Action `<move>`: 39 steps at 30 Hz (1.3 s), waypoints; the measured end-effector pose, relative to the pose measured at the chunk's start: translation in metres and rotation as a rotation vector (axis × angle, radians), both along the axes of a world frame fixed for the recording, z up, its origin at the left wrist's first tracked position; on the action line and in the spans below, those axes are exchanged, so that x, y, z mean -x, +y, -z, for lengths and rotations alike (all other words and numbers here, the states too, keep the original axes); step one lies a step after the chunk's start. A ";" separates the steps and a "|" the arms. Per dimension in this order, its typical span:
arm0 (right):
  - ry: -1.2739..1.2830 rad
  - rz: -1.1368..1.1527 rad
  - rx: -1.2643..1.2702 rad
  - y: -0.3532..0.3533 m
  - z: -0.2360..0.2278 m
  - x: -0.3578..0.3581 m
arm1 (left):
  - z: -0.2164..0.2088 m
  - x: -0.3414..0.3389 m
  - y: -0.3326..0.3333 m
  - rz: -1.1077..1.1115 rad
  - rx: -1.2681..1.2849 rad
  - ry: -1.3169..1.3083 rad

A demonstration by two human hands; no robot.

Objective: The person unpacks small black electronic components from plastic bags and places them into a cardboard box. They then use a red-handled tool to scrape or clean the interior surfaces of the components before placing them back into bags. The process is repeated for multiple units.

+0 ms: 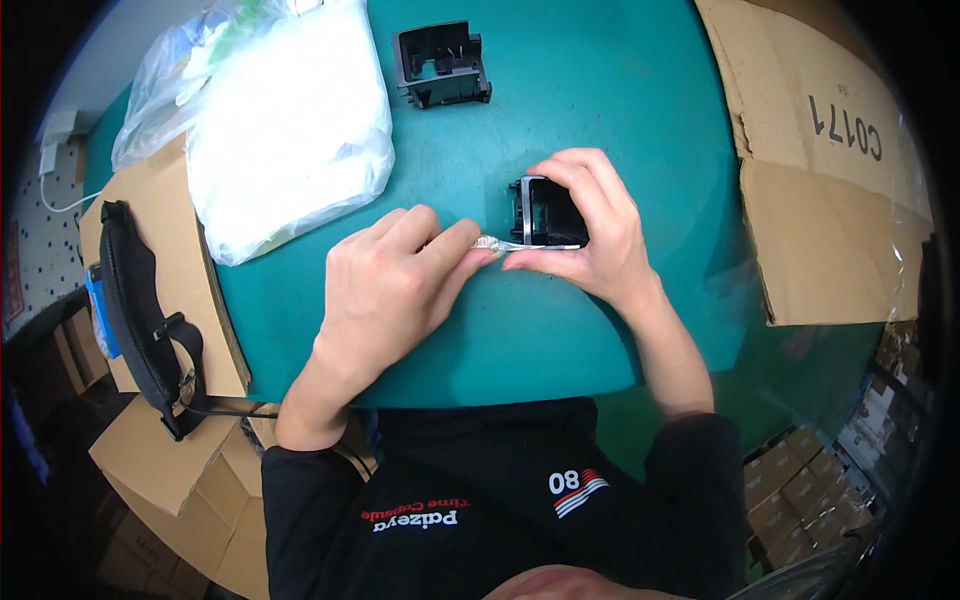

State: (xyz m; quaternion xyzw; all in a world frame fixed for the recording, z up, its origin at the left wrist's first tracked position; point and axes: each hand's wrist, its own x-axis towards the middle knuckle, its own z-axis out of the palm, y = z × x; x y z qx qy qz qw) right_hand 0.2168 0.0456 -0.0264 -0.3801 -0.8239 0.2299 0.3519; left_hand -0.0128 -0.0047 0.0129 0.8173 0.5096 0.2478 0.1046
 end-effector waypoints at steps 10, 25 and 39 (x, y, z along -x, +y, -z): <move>0.023 -0.016 0.028 0.000 0.002 0.000 | -0.005 0.002 -0.002 0.021 0.089 -0.006; 0.033 -0.007 0.022 0.001 -0.001 0.001 | -0.004 0.003 0.000 0.021 0.119 -0.010; 0.056 -0.010 0.031 0.001 0.002 0.001 | -0.004 0.002 0.001 0.001 0.179 -0.041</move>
